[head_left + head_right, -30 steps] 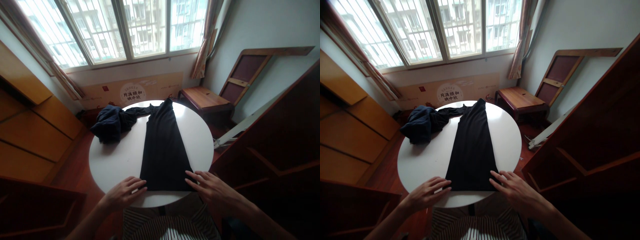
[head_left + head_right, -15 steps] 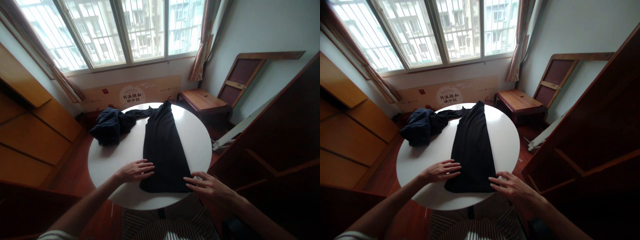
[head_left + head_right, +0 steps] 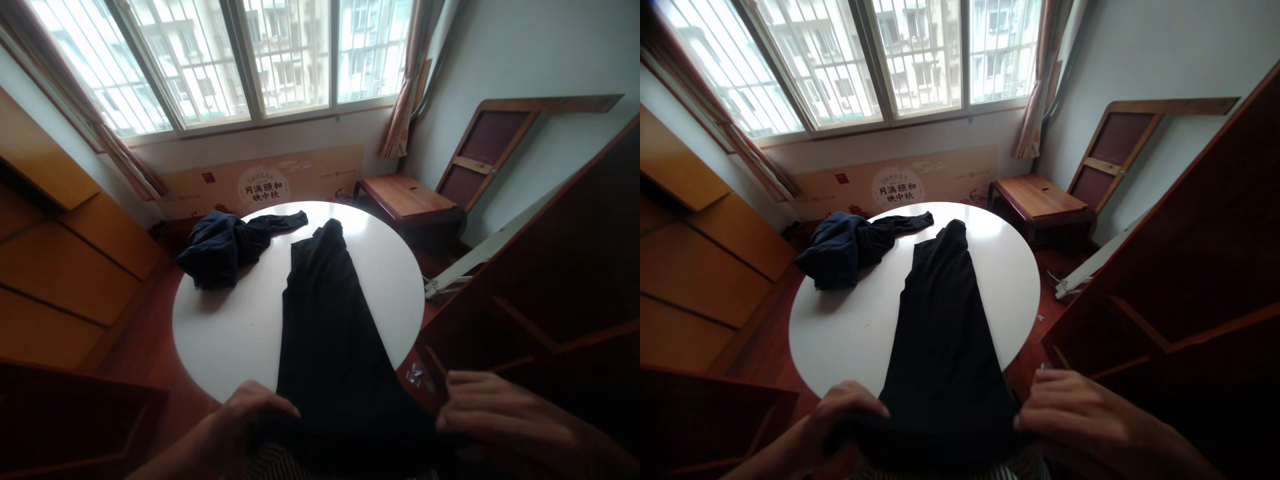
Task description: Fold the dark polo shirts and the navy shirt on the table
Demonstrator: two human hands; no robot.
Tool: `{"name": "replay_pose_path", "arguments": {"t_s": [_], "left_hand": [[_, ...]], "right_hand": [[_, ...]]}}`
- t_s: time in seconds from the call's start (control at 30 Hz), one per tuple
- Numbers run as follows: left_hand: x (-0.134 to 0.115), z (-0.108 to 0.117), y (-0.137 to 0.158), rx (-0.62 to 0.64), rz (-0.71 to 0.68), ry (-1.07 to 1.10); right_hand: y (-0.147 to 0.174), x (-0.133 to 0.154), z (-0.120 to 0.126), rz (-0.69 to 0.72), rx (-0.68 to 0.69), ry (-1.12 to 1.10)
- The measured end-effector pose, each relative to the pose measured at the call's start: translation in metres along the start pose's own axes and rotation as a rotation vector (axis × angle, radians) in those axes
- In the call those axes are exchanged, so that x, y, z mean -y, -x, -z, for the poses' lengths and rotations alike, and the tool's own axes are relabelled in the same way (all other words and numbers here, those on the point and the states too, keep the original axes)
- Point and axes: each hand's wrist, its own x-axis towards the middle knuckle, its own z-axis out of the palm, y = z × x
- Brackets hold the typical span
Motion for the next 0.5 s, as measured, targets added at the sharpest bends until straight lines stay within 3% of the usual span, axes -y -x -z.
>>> {"name": "replay_pose_path", "arguments": {"t_s": [0.1, 0.17, 0.2, 0.27, 0.37, 0.5], "left_hand": [[0.009, 0.022, -0.046, -0.346, 0.135, -0.059], [0.032, 0.041, -0.096, -0.571, 0.188, 0.025], [0.048, 0.051, -0.124, -0.626, 0.201, 0.104], [0.084, 0.070, -0.179, -0.695, 0.182, 0.263], [0.146, 0.089, -0.247, -0.732, 0.220, 0.305], [0.220, 0.094, -0.294, -0.761, 0.418, 0.203]], "right_hand": [[-0.054, -0.033, 0.021, -0.129, -0.181, -0.103], [-0.099, -0.073, 0.027, -0.191, -0.372, -0.062], [-0.122, -0.097, 0.027, -0.229, -0.402, -0.065], [-0.165, -0.153, 0.023, -0.305, -0.458, -0.096], [-0.218, -0.238, 0.007, -0.364, -0.529, -0.165], [-0.259, -0.322, -0.025, -0.505, -0.426, -0.159]]}}
